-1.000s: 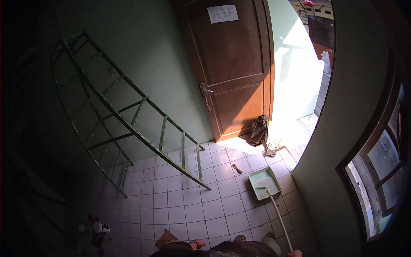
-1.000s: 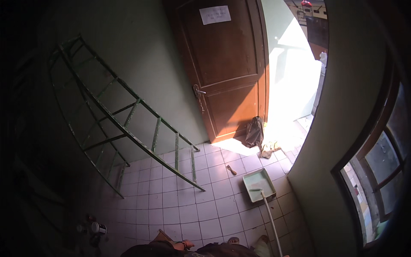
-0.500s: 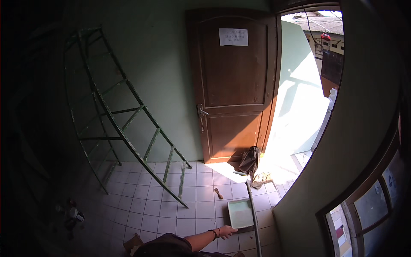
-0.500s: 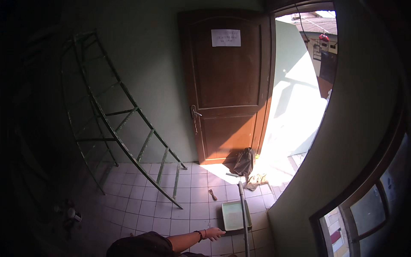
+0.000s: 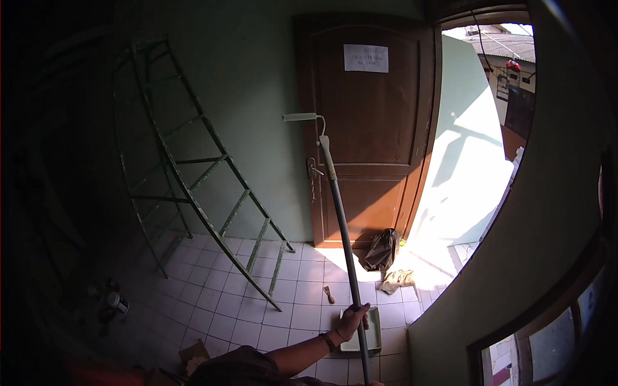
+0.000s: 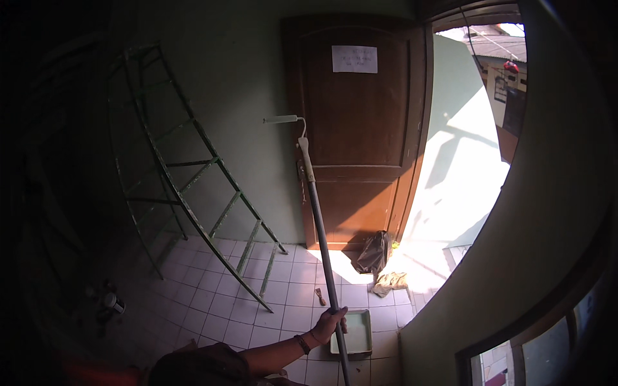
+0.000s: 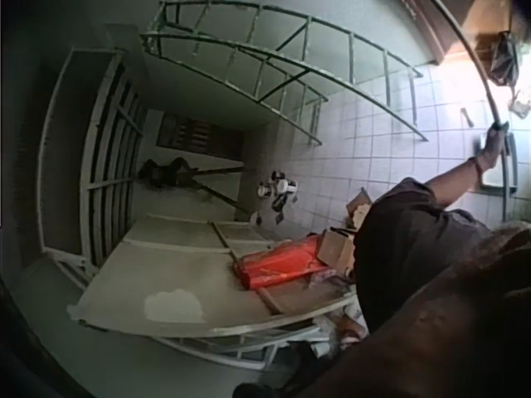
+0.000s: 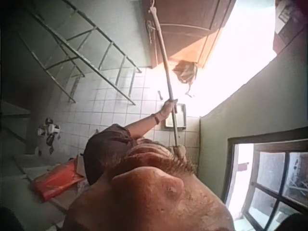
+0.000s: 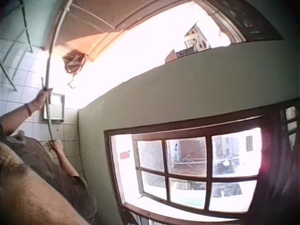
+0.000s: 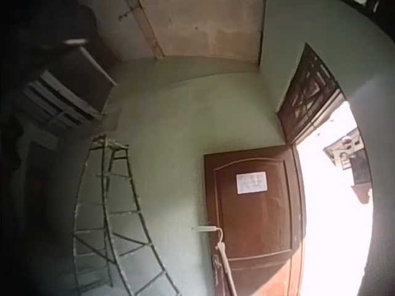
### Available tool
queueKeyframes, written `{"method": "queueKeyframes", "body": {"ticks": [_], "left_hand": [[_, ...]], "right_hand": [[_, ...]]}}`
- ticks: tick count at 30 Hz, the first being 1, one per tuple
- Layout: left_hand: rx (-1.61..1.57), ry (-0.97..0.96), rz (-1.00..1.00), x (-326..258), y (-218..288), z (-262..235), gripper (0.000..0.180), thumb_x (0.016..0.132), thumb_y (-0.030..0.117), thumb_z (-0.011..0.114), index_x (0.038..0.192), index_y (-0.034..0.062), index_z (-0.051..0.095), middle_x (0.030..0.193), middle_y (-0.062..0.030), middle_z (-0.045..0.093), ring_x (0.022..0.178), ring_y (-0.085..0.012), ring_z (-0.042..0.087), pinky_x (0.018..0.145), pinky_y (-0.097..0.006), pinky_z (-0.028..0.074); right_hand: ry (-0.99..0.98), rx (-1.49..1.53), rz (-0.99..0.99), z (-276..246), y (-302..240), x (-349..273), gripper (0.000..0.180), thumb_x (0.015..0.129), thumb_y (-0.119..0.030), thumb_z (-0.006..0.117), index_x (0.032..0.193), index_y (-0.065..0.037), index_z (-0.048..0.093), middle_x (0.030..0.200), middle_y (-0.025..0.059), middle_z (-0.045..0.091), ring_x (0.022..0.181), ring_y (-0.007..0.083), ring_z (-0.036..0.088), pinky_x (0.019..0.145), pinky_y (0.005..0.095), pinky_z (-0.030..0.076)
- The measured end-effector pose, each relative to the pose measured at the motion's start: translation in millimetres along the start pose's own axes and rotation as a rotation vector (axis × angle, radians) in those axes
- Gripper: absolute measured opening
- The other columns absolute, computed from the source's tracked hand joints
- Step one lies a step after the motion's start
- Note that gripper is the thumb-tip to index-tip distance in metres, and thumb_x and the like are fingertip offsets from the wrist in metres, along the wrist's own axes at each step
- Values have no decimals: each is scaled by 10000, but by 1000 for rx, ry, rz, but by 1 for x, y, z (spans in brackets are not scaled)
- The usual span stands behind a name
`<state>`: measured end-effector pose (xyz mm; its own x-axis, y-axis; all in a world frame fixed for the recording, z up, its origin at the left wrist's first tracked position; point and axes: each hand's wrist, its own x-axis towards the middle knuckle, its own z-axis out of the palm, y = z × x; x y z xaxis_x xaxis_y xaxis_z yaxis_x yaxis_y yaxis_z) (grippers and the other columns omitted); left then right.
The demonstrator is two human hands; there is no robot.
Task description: Painting the exterior and interior walls of a house using a paint roller on an extension pole.
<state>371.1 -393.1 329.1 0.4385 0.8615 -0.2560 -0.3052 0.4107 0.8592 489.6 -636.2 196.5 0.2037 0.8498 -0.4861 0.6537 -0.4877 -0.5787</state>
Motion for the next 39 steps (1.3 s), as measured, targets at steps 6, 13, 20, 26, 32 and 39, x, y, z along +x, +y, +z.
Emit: {"method": "queueKeyframes", "body": {"ticks": [6, 13, 20, 26, 32, 39], "left_hand": [[60, 293, 273, -26, 59, -44, 308, 878, 251, 628, 653, 109, 473, 457, 13, 451, 346, -90, 433, 354, -250, 373], [202, 578, 492, -20, 133, -198, 380, 837, 244, 656, 545, 72, 485, 435, 0, 459, 352, -98, 443, 358, -271, 352], [408, 668, 730, 8, 162, -332, 339, 823, 166, 634, 559, 81, 440, 421, 24, 415, 310, -100, 414, 310, -262, 323], [291, 418, 537, 20, 205, -309, 324, 821, 147, 635, 580, 79, 430, 433, 19, 417, 311, -100, 419, 305, -257, 325], [256, 289, 469, 61, 243, -282, 358, 849, 126, 618, 572, 103, 391, 413, 22, 388, 315, -81, 390, 306, -251, 308], [392, 203, 389, 135, 254, -290, 316, 843, 106, 609, 608, 96, 399, 420, 11, 360, 309, -87, 347, 307, -255, 306]], "right_hand": [[-158, -319, -207, 5, -94, 66, 615, 733, -583, 647, 1018, -38, 645, 1063, 238, 606, 1031, 382, 562, 870, 485, 454], [36, -70, -284, 171, -34, 216, 430, 734, -409, 697, 921, -22, 680, 907, 199, 666, 862, 344, 632, 751, 434, 493], [-253, -61, 107, 188, -126, 273, 402, 728, -389, 692, 890, -21, 690, 854, 178, 675, 797, 324, 639, 738, 425, 502], [-352, 268, -377, 96, -363, 211, 595, 782, -422, 680, 1224, -53, 529, 1174, 212, 570, 1106, 326, 534, 940, 442, 428], [-307, 86, -343, 98, -386, 273, 793, 674, -546, 726, 1257, -55, 508, 1144, 208, 581, 1093, 334, 545, 935, 400, 442], [-322, 130, -420, 77, -397, 363, 703, 671, -464, 751, 1181, -22, 556, 1069, 199, 624, 1015, 338, 592, 890, 398, 468]]}}
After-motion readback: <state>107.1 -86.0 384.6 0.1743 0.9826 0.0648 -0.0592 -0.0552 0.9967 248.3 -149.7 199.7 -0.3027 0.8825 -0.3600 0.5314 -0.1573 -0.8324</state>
